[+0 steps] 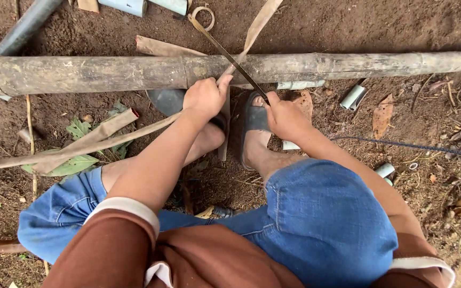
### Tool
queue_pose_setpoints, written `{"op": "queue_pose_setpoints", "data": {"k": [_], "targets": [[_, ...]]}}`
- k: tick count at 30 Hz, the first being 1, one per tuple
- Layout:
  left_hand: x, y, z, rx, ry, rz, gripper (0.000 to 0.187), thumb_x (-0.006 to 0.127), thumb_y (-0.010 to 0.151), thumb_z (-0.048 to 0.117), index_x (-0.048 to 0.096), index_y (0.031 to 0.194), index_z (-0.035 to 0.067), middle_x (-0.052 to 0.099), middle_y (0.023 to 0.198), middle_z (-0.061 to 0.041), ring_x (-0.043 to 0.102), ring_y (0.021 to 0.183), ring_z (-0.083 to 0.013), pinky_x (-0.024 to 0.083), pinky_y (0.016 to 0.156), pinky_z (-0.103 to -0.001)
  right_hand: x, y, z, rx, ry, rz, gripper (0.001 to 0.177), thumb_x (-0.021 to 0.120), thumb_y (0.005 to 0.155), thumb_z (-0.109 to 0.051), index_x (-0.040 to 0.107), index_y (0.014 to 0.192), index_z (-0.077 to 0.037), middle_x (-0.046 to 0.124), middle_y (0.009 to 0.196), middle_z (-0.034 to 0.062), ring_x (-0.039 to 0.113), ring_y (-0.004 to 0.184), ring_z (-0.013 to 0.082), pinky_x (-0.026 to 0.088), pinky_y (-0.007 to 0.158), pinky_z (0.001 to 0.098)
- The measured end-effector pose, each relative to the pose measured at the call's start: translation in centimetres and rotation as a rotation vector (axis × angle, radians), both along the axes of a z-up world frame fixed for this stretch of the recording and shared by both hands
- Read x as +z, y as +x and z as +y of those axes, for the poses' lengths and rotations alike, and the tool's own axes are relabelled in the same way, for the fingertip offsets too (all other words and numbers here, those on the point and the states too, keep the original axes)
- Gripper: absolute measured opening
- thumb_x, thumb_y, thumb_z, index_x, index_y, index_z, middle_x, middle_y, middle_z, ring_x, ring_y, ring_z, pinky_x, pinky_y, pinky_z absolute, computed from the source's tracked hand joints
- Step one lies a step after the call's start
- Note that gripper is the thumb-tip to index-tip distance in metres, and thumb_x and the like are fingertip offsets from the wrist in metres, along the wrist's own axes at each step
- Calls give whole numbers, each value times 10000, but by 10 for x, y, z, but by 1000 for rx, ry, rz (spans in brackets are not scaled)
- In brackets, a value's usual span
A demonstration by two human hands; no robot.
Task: A person uses a hacksaw blade to cut through a PVC pipe while sitting on the ground in an outdoor work area.
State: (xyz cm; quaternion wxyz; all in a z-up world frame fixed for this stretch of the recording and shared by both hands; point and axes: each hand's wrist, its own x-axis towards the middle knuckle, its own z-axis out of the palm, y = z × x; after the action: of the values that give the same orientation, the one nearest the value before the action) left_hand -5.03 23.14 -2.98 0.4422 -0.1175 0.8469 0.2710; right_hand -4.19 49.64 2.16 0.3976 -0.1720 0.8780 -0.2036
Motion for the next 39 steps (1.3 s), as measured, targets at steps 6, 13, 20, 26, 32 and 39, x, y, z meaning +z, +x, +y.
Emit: {"op": "queue_pose_setpoints", "data": {"k": [6,13,20,26,32,39], "targets": [[19,-10,0,-166,-132,638,323,582,1085,370,600,1191,65,674,1034,-227,701,843,-438,607,692,-528,-3,-4,-4,-126,-120,-7,175,455,1135,-102,500,1285,-22,529,626,27,511,461,196,421,385,318],[-19,-4,16,-168,-100,746,295,636,1040,338,638,1125,56,564,1153,-206,587,1047,-429,599,785,-515,-11,8,-3,-152,-52,-165,143,418,1159,-98,489,1250,-13,538,637,34,490,421,178,418,330,265],[-39,-22,20,-320,-199,683,357,621,1063,404,599,1093,50,646,1054,-195,662,883,-387,609,666,-504,-13,29,19,-70,61,16,336,405,1118,-183,388,1419,-34,660,662,173,643,502,382,531,438,508],[-50,-31,17,-369,-237,636,367,582,1107,377,591,1053,14,676,942,-192,712,748,-361,629,592,-473,0,-1,4,-5,215,-12,216,417,1109,-193,396,1208,-2,666,698,217,675,563,437,545,492,563],[-38,-37,18,-311,-221,541,376,563,1131,358,606,1053,-7,699,923,-201,738,771,-369,646,604,-460,21,-17,-6,46,218,-80,213,406,1136,-158,430,1208,41,640,670,168,667,550,360,577,486,472],[-37,-39,16,-386,-227,589,329,586,1106,329,641,1053,10,708,911,-190,747,746,-366,651,594,-461,22,-3,25,60,191,-90,167,410,1126,-111,481,1147,39,644,678,150,677,558,306,614,495,384]]}}
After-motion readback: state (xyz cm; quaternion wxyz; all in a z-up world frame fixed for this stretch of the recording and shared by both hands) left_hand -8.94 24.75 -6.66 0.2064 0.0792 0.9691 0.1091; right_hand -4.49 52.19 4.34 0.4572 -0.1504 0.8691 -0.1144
